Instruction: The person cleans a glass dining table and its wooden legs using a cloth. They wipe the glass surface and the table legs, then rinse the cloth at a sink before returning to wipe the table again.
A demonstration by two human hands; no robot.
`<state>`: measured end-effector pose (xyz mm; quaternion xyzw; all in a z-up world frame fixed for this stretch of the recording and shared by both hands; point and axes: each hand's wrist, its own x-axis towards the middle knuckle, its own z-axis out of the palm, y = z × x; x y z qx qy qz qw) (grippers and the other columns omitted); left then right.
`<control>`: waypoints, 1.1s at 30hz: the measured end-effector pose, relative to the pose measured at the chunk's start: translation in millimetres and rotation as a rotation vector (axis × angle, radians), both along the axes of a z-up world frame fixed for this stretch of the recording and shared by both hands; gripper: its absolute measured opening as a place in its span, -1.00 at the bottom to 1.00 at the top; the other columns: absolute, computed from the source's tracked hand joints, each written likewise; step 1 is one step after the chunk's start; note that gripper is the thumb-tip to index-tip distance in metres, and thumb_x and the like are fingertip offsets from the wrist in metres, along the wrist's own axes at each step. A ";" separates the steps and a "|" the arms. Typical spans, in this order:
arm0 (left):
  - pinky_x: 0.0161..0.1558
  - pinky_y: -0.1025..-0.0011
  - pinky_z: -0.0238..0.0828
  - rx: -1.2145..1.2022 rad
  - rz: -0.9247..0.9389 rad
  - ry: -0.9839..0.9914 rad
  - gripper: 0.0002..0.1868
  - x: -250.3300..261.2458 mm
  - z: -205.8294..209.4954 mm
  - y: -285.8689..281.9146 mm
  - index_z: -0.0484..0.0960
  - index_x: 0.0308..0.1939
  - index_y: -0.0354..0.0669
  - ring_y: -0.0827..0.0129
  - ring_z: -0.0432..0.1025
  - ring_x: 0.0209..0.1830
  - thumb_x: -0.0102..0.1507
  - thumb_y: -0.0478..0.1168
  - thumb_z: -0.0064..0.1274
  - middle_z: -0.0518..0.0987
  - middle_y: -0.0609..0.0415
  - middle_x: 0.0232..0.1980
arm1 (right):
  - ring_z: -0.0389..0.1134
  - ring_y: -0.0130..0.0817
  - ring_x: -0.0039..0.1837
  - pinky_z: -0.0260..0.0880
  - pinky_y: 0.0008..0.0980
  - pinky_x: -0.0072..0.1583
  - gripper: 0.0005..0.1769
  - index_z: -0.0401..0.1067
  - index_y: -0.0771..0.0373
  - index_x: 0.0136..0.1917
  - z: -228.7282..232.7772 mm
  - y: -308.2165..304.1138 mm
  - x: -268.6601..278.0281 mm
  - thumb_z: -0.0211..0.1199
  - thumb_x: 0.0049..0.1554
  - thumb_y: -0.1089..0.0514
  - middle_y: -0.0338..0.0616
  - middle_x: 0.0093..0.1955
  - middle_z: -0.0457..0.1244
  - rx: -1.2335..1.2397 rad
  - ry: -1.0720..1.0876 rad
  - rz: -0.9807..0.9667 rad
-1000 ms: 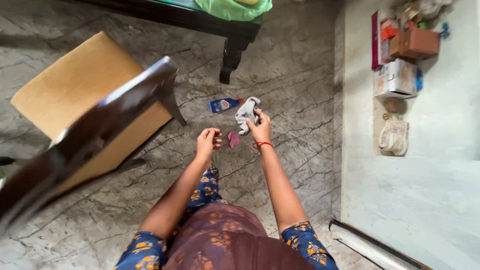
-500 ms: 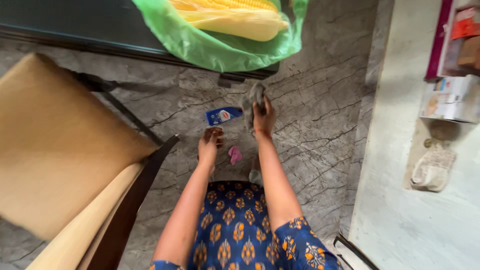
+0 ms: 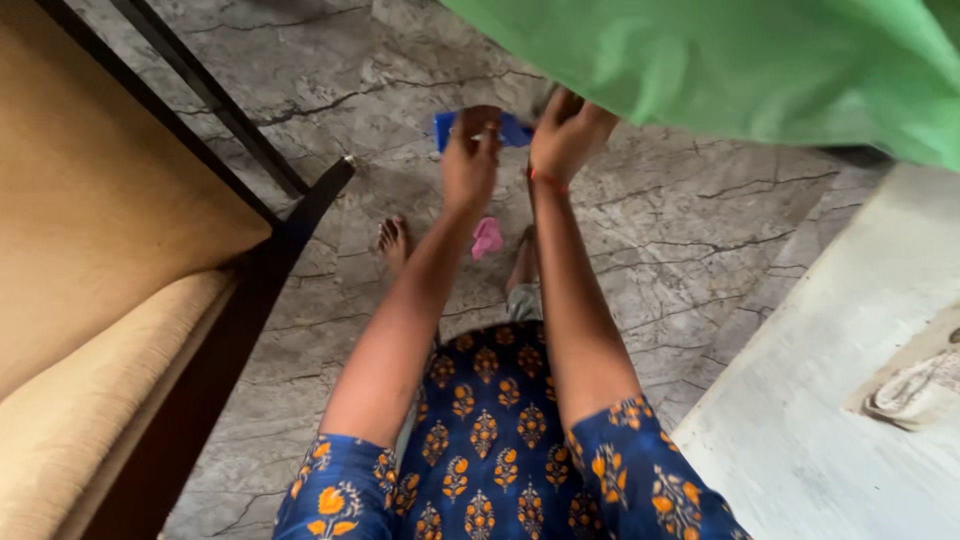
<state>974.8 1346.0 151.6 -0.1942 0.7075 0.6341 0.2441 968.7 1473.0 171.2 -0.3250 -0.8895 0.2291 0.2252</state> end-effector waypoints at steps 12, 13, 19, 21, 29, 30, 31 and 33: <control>-0.07 0.41 0.50 0.146 0.238 -0.168 -0.62 -8.5 29.8 -59.6 0.35 0.33 0.01 0.38 0.52 0.03 0.42 -0.23 -0.12 0.51 0.07 0.23 | 0.19 -0.06 0.41 0.30 -0.05 0.40 -0.89 0.52 0.31 0.02 48.3 -13.4 -56.5 0.18 0.30 0.27 -0.03 0.41 0.20 0.642 -0.272 0.816; -0.08 0.40 0.50 0.161 0.254 -0.191 -0.63 -5.3 31.5 -58.5 0.35 0.33 0.01 0.36 0.52 0.01 0.42 -0.22 -0.11 0.52 0.06 0.22 | 0.17 -0.07 0.44 0.28 -0.05 0.44 -0.88 0.50 0.34 0.00 47.0 -7.9 -58.2 0.15 0.31 0.29 -0.04 0.42 0.19 0.752 -0.352 0.851; -0.11 0.36 0.50 0.218 0.293 -0.260 -0.65 19.7 22.4 -53.8 0.39 0.29 -0.04 0.31 0.52 -0.04 0.41 -0.20 -0.06 0.56 0.02 0.18 | 0.03 -0.10 0.70 0.34 -0.29 0.51 -0.88 0.52 0.40 0.10 77.0 38.3 -7.4 0.21 0.36 0.31 0.01 0.60 0.13 0.849 -0.261 0.972; -0.11 0.34 0.51 0.251 0.306 -0.260 -0.65 23.0 23.6 -51.4 0.41 0.27 -0.07 0.30 0.53 -0.02 0.39 -0.21 -0.06 0.56 0.03 0.19 | 0.07 -0.11 0.68 0.39 -0.33 0.45 -0.92 0.53 0.39 0.08 79.3 49.6 20.4 0.26 0.35 0.32 -0.05 0.62 0.16 0.658 -0.355 0.880; -0.04 0.34 0.51 0.218 0.210 -0.311 -0.64 13.3 51.7 -40.3 0.42 0.29 -0.08 0.34 0.53 0.03 0.42 -0.17 -0.10 0.56 0.04 0.23 | -0.08 -0.09 0.72 0.30 -0.14 0.52 -0.90 0.45 0.35 0.05 134.9 77.1 82.8 0.33 0.28 0.34 -0.11 0.70 0.03 0.625 -0.195 0.947; -0.03 0.34 0.51 0.225 0.199 -0.305 -0.64 11.5 52.9 -36.9 0.42 0.30 -0.08 0.33 0.53 0.03 0.42 -0.17 -0.09 0.57 0.03 0.23 | -0.13 -0.03 0.73 0.27 -0.10 0.54 -0.89 0.42 0.34 0.07 133.5 82.0 74.9 0.26 0.25 0.37 -0.09 0.72 -0.01 0.685 -0.143 0.905; -0.03 0.34 0.51 0.217 0.193 -0.309 -0.64 12.7 54.5 -34.7 0.42 0.30 -0.07 0.33 0.54 0.03 0.42 -0.17 -0.10 0.56 0.04 0.23 | -0.17 0.03 0.74 0.24 -0.07 0.56 -0.84 0.40 0.34 0.08 130.0 86.9 65.9 0.20 0.21 0.41 -0.07 0.74 -0.06 0.744 -0.091 0.861; -0.03 0.34 0.51 0.206 0.179 -0.315 -0.64 17.3 55.9 -31.2 0.41 0.29 -0.06 0.33 0.55 0.03 0.41 -0.16 -0.10 0.56 0.05 0.23 | -0.38 -0.08 0.77 0.06 -0.07 0.51 -0.79 0.42 0.14 0.27 112.1 98.9 32.0 0.09 0.39 0.16 -0.16 0.78 -0.22 1.067 -0.094 0.766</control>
